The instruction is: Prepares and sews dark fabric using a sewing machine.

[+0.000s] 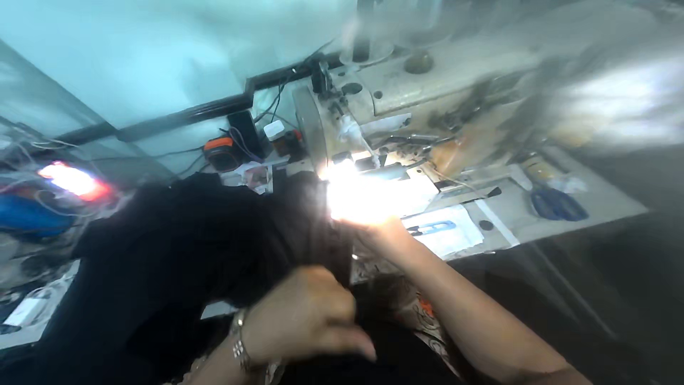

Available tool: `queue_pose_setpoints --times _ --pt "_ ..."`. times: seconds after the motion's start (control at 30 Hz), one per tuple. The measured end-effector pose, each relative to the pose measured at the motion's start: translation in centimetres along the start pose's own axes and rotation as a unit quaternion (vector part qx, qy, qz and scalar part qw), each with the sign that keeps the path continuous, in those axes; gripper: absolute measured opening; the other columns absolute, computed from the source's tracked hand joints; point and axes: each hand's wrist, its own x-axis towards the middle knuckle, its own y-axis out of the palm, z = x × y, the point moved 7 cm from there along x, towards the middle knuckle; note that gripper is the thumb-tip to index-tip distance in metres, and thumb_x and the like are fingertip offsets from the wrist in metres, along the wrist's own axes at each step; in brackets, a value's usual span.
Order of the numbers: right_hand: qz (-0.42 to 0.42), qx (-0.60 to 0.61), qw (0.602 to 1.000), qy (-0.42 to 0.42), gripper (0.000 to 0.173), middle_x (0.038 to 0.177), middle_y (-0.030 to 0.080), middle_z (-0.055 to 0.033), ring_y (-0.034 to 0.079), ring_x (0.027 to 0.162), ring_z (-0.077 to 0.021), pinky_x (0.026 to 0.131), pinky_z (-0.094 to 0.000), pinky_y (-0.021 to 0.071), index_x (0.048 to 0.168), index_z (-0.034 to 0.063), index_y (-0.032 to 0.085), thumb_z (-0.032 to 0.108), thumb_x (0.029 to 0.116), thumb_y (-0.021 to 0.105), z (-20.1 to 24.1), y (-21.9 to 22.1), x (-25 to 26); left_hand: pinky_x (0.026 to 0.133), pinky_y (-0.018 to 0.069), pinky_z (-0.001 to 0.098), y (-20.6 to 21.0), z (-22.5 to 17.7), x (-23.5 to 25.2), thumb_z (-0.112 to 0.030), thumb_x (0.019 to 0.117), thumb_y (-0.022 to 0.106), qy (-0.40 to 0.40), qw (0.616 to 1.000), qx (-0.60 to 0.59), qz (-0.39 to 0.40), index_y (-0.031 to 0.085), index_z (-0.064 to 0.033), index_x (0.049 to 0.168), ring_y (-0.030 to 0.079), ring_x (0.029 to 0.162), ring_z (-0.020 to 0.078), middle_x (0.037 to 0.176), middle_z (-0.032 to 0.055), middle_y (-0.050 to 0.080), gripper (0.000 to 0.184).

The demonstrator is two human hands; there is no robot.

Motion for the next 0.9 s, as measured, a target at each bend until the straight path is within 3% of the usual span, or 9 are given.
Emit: queue_pose_setpoints --times 0.1,0.2,0.27,0.33,0.37,0.43,0.53,0.7,0.9 --pt "0.014 0.014 1.0 -0.021 0.028 0.116 0.075 -0.0085 0.075 0.097 -0.0242 0.078 -0.0414 0.0627 0.11 0.0172 0.08 0.004 0.0958 0.06 2.4 -0.5 -2.6 0.079 0.0566 0.0339 3.4 -2.8 -0.8 -0.035 0.0999 0.067 0.032 0.996 -0.038 0.074 0.062 -0.0071 0.087 0.066 0.074 0.0176 0.073 0.0047 0.063 0.031" --pt "0.03 0.052 0.998 -0.035 0.024 0.114 0.073 -0.0084 0.073 0.099 -0.0207 0.08 -0.0358 0.062 0.11 0.016 0.078 0.009 0.093 0.063 5.4 -1.6 -7.5 0.092 0.0538 0.0345 3.6 -2.0 -1.7 -0.042 0.0941 0.073 0.01 1.0 -0.012 -0.015 0.063 -0.0074 0.114 0.067 0.094 0.0168 0.098 0.0065 0.07 0.041" --pt "-0.003 0.069 0.996 -0.05 0.019 0.113 0.073 -0.006 0.071 0.099 -0.014 0.082 -0.0276 0.0596 0.109 0.016 0.076 0.019 0.0992 0.06 6.8 -2.5 -9.8 0.108 0.0437 0.0366 4.8 -0.7 -2.3 -0.051 0.0893 0.076 0.001 0.993 0.049 -0.109 0.057 -0.0146 0.131 0.063 0.106 0.0159 0.109 0.005 0.066 0.059" --pt "-0.023 0.077 0.995 -0.055 0.022 0.12 0.073 -0.0069 0.071 0.106 -0.0138 0.088 -0.0275 0.0593 0.111 0.0141 0.076 0.017 0.0998 0.058 7.2 -3.1 -10.9 0.122 0.0308 0.0479 6.6 2.2 -2.5 -0.041 0.0877 0.077 -0.028 0.978 0.121 -0.166 0.053 -0.0166 0.137 0.057 0.126 0.0213 0.122 0.0071 0.065 0.061" --pt "-0.027 0.075 0.995 -0.056 0.022 0.123 0.073 -0.0071 0.07 0.11 -0.0147 0.091 -0.0287 0.0593 0.11 0.0138 0.077 0.016 0.0995 0.058 7.2 -3.4 -11.0 0.123 0.0257 0.0551 7.1 4.1 -2.6 -0.028 0.0874 0.072 -0.049 0.968 0.157 -0.189 0.053 -0.0162 0.137 0.055 0.132 0.0256 0.125 0.0074 0.066 0.054" --pt "-0.029 0.063 0.996 -0.059 0.022 0.124 0.072 -0.006 0.069 0.112 -0.0148 0.094 -0.0288 0.0581 0.109 0.0143 0.078 0.016 0.0992 0.057 7.1 -3.8 -10.7 0.118 0.0277 0.0627 6.9 7.9 -3.0 -0.015 0.0923 0.062 -0.086 0.933 0.236 -0.257 0.064 -0.0175 0.129 0.06 0.124 0.0286 0.111 0.0048 0.072 0.037" --pt "-0.024 0.053 0.996 -0.066 0.023 0.123 0.073 -0.0047 0.069 0.11 -0.0134 0.094 -0.0266 0.0569 0.11 0.0132 0.077 0.015 0.0995 0.057 6.8 -4.4 -10.2 0.114 0.0331 0.0589 4.0 8.8 -3.3 -0.021 0.0972 0.062 -0.106 0.89 0.329 -0.297 0.076 -0.0246 0.104 0.062 0.112 0.0249 0.09 0.0 0.069 0.017" --pt "-0.03 0.036 0.996 -0.078 0.025 0.121 0.074 -0.0034 0.07 0.107 -0.0133 0.092 -0.0261 0.0559 0.113 0.0124 0.076 0.014 0.1005 0.054 6.6 -5.5 -10.3 0.118 0.0292 0.0633 2.5 5.8 -4.0 -0.018 0.094 0.067 -0.097 0.918 0.323 -0.208 0.071 -0.0197 0.098 0.057 0.133 0.0264 0.117 -0.0024 0.074 0.006" --pt "-0.029 0.026 0.998 -0.056 0.025 0.122 0.074 -0.0015 0.07 0.109 -0.0109 0.092 -0.0249 0.056 0.113 0.0149 0.076 0.015 0.101 0.053 5.6 -4.6 -10.8 0.117 0.0282 0.0672 2.7 5.9 -3.4 -0.01 0.0969 0.06 -0.104 0.926 0.327 -0.158 0.07 -0.019 0.099 0.055 0.135 0.0274 0.123 -0.0032 0.072 0.013"
